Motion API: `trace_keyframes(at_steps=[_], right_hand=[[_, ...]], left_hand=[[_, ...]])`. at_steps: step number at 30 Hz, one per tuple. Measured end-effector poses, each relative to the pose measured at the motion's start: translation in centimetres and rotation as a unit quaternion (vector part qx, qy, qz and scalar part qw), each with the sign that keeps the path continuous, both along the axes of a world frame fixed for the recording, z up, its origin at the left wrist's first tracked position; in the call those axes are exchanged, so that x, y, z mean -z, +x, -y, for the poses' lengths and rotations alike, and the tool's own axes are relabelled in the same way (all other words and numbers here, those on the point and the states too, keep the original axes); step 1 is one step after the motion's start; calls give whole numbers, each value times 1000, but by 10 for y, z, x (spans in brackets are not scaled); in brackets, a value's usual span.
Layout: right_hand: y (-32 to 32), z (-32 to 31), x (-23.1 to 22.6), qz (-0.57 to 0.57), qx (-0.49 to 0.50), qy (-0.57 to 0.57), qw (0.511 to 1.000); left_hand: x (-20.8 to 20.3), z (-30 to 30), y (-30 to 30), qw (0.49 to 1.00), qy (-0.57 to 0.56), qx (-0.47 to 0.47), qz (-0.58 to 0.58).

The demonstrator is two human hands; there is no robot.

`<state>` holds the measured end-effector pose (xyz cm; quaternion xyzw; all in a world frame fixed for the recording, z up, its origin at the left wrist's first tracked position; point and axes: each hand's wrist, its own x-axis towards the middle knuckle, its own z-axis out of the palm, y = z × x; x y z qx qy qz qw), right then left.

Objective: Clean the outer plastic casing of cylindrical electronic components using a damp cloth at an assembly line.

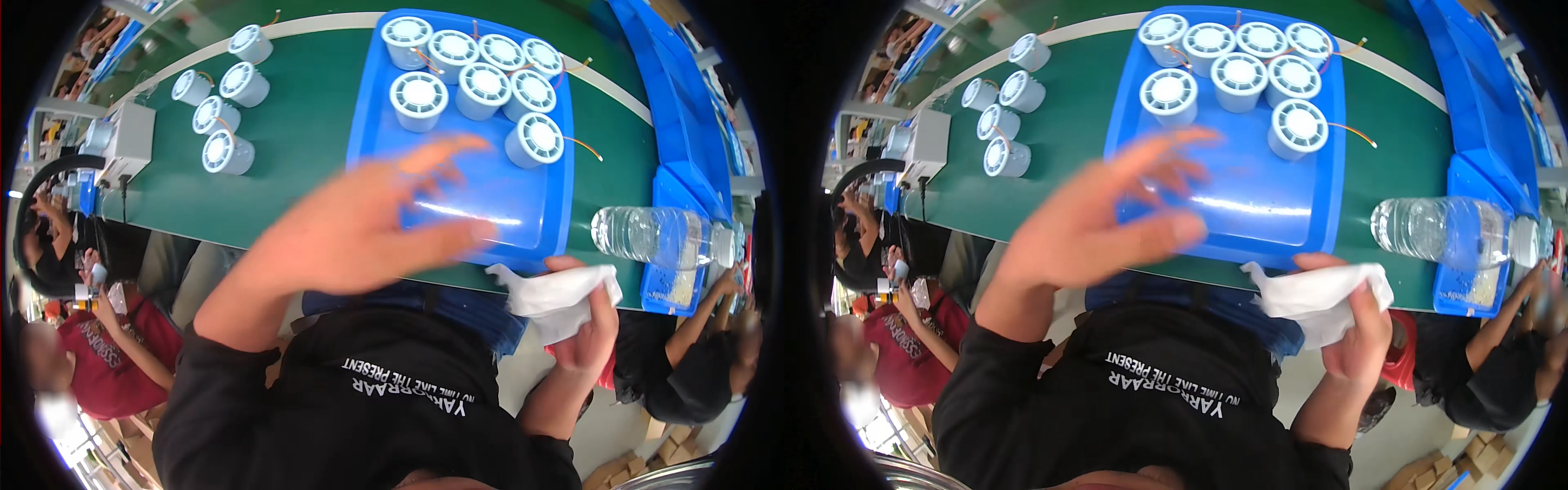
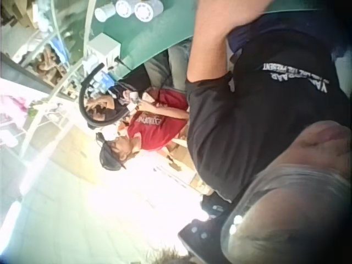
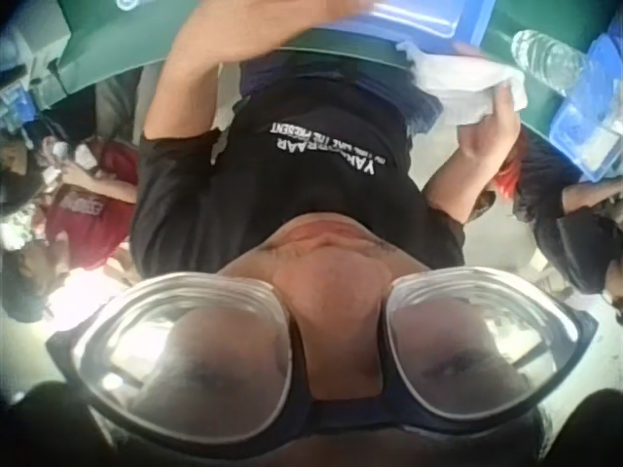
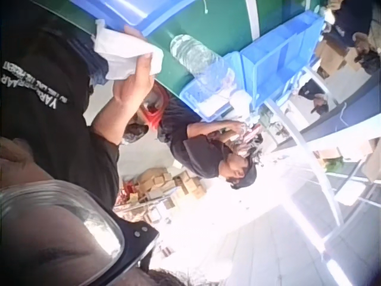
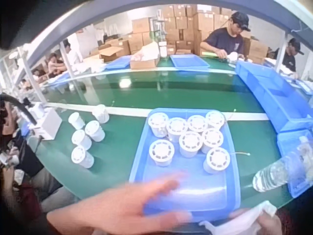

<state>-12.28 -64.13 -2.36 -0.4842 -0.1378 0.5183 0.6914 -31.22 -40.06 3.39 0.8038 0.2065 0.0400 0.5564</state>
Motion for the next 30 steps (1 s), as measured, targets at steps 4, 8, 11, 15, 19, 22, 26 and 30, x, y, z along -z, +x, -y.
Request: trace_keyframes(at_steps=[4,8,11,15,19,22,26,30], right_hand=[[-17,-12,11,-106,43,-24,993],[-19,-21,-14,79,-41,-64,994],[-10,-19,-57,298,-1,-173,939],[3,-15,-89,380,32,-320,868],[3,-30,-50,41,-11,-53,998],[-9,-55,-17,-72,13,60,996],[-3,-63,4,-142,-13,137,980],[-7,-70,-5,-51,6,100,994]], left_hand=[[31,-38,14,866,470,-169,26],[43,-55,26,877,449,-162,-63],[38,-51,27,921,355,-153,-54],[29,-28,11,986,44,-149,56],[38,2,-9,931,-277,-125,204],[52,9,-17,886,-368,-136,249],[67,4,-25,833,-473,-70,279],[67,3,-24,823,-486,-54,287]])
